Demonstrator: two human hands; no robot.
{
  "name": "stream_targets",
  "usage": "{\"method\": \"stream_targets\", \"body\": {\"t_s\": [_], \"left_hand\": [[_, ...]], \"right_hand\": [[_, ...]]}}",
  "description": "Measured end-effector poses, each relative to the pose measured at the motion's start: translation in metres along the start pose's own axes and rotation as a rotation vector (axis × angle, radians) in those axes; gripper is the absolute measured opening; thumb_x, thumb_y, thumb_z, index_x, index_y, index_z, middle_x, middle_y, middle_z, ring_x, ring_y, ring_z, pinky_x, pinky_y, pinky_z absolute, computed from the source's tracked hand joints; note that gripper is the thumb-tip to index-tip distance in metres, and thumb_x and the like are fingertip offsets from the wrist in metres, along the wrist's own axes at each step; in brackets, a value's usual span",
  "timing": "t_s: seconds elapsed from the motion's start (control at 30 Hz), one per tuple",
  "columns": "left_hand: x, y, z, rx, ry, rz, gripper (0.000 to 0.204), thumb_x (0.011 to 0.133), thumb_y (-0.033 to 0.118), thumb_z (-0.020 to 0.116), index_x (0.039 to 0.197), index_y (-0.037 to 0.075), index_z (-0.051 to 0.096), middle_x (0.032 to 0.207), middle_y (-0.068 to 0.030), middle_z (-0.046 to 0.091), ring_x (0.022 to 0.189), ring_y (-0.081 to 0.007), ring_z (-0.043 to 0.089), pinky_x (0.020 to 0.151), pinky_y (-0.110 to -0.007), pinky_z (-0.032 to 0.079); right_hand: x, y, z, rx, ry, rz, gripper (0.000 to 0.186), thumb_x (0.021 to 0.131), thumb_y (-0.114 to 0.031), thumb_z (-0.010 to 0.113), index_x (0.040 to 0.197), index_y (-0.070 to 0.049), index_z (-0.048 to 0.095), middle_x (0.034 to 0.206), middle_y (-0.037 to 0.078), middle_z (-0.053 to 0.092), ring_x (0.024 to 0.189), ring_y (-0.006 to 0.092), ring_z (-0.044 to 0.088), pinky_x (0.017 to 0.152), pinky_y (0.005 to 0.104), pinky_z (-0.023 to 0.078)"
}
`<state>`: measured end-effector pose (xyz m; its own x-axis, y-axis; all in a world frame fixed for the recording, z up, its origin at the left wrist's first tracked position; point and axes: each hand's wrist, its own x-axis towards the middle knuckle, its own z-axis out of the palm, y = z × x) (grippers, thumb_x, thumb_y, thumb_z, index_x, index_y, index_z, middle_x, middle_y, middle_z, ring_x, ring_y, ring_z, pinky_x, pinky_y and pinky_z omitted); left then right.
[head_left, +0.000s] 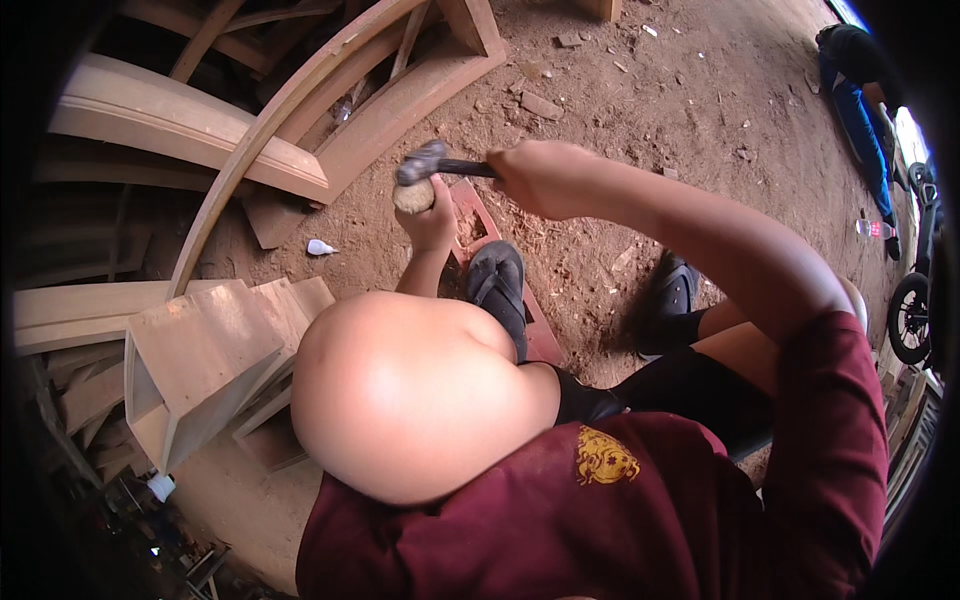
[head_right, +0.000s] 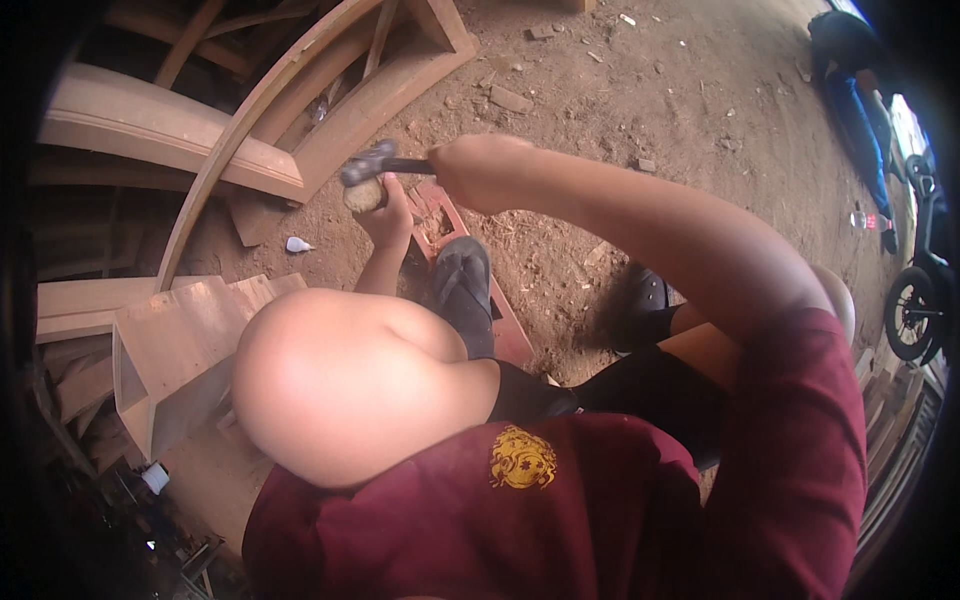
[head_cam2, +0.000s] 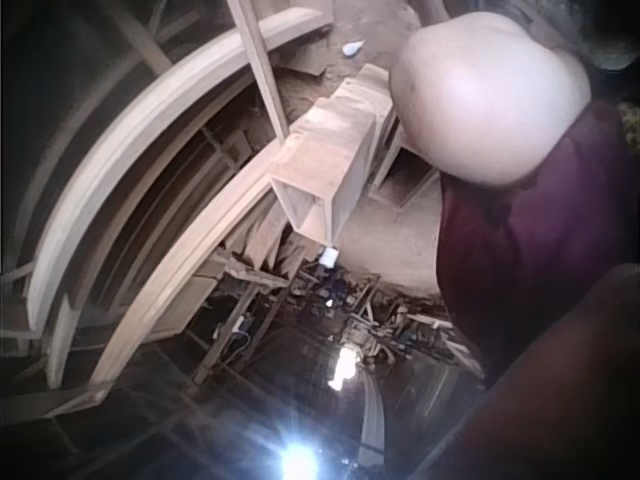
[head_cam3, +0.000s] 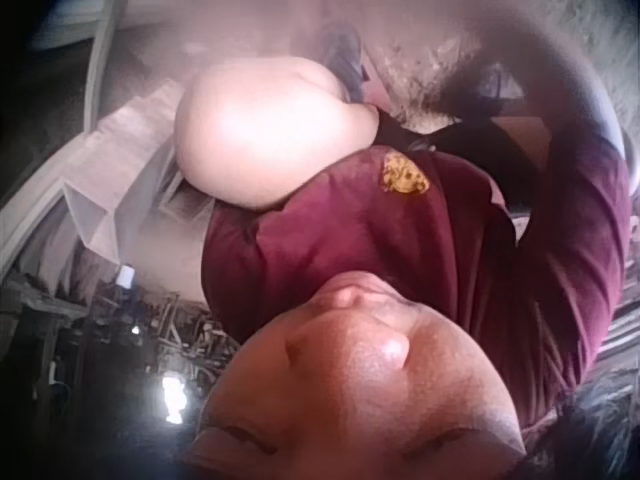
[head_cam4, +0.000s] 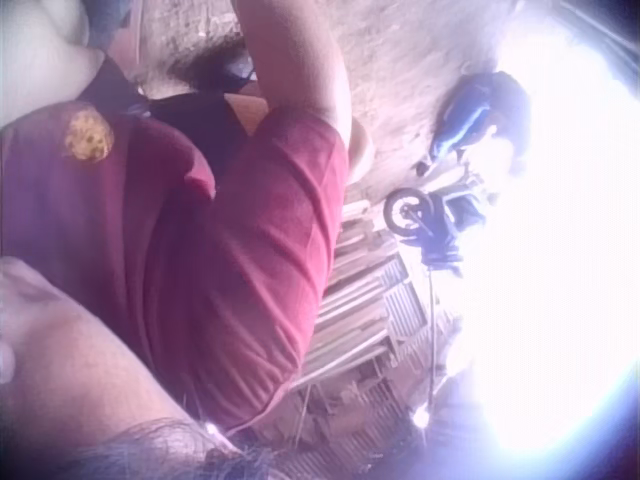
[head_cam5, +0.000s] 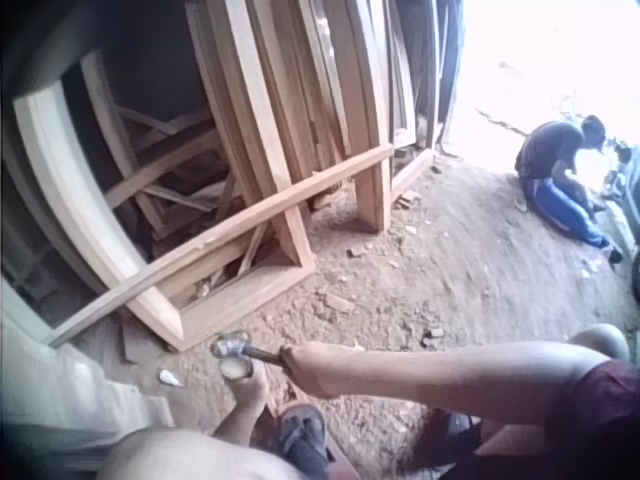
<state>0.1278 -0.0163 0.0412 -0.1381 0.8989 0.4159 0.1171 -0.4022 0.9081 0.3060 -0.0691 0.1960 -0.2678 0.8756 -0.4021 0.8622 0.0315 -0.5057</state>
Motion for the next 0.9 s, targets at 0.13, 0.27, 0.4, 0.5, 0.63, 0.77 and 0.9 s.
{"method": "stream_targets", "body": {"t_s": [0.13,0.27,0.4,0.5,0.63,0.77,0.9], "left_hand": [[0.015,-0.015,-0.02,-0.02,0.003,-0.35,0.017,0.086,0.013,0.068,0.083,-0.001,0.058,0.07,-0.0076,0.063,0.058,-0.015,0.061,0.052,-0.03,0.049],[0.056,-0.02,-0.018,-0.162,0.03,-0.543,0.028,0.09,0.014,0.066,0.072,0.007,0.046,0.057,-0.0008,0.05,0.04,-0.0095,0.045,0.036,-0.028,0.036],[0.071,-0.018,0.0,-0.3,0.062,-0.654,0.029,0.091,0.016,0.065,0.073,0.008,0.045,0.054,0.0014,0.042,0.039,-0.0089,0.039,0.035,-0.027,0.032],[0.068,-0.01,-0.007,-0.325,0.173,-0.651,0.03,0.092,0.015,0.064,0.071,0.008,0.043,0.053,0.0011,0.042,0.039,-0.009,0.038,0.036,-0.028,0.031],[0.063,-0.003,-0.023,-0.286,0.159,-0.559,0.033,0.092,0.013,0.063,0.068,0.009,0.04,0.052,0.0002,0.042,0.038,-0.0095,0.038,0.036,-0.028,0.031],[0.051,-0.001,-0.005,-0.272,0.069,-0.525,0.027,0.091,0.01,0.059,0.072,0.009,0.04,0.054,0.0005,0.041,0.041,-0.0092,0.037,0.039,-0.028,0.031],[0.047,-0.007,-0.013,-0.257,0.11,-0.525,0.038,0.091,0.01,0.062,0.062,0.009,0.038,0.051,-0.0012,0.044,0.037,-0.0102,0.039,0.035,-0.029,0.031]], "right_hand": [[-0.062,0.033,-0.04,0.011,-0.196,0.17,0.028,0.095,-0.026,0.057,0.101,0.001,0.059,0.074,0.014,0.061,0.064,0.0276,0.06,0.06,0.0418,0.047],[-0.124,0.062,-0.076,-0.005,-0.156,0.325,0.025,0.092,-0.026,0.062,0.096,-0.001,0.059,0.071,0.013,0.059,0.062,0.026,0.056,0.061,0.0408,0.044],[-0.175,0.074,-0.109,-0.105,-0.016,0.447,0.023,0.09,-0.022,0.064,0.099,-0.002,0.058,0.072,0.015,0.06,0.065,0.0283,0.058,0.063,0.0419,0.044],[-0.184,0.08,-0.12,-0.31,0.08,0.432,0.022,0.086,-0.019,0.067,0.099,-0.004,0.058,0.073,0.017,0.061,0.07,0.0363,0.061,0.065,0.046,0.044],[-0.178,0.09,-0.121,-0.256,-0.049,0.442,0.023,0.082,-0.017,0.07,0.098,-0.004,0.06,0.074,0.018,0.062,0.07,0.0371,0.061,0.065,0.0457,0.044],[-0.189,0.086,-0.125,-0.25,-0.118,0.484,0.023,0.08,-0.019,0.072,0.094,-0.004,0.061,0.074,0.017,0.063,0.072,0.037,0.062,0.067,0.047,0.045],[-0.178,0.09,-0.122,-0.29,-0.172,0.453,0.022,0.08,-0.019,0.072,0.093,-0.005,0.061,0.074,0.016,0.064,0.074,0.0365,0.063,0.067,0.0473,0.045]]}}
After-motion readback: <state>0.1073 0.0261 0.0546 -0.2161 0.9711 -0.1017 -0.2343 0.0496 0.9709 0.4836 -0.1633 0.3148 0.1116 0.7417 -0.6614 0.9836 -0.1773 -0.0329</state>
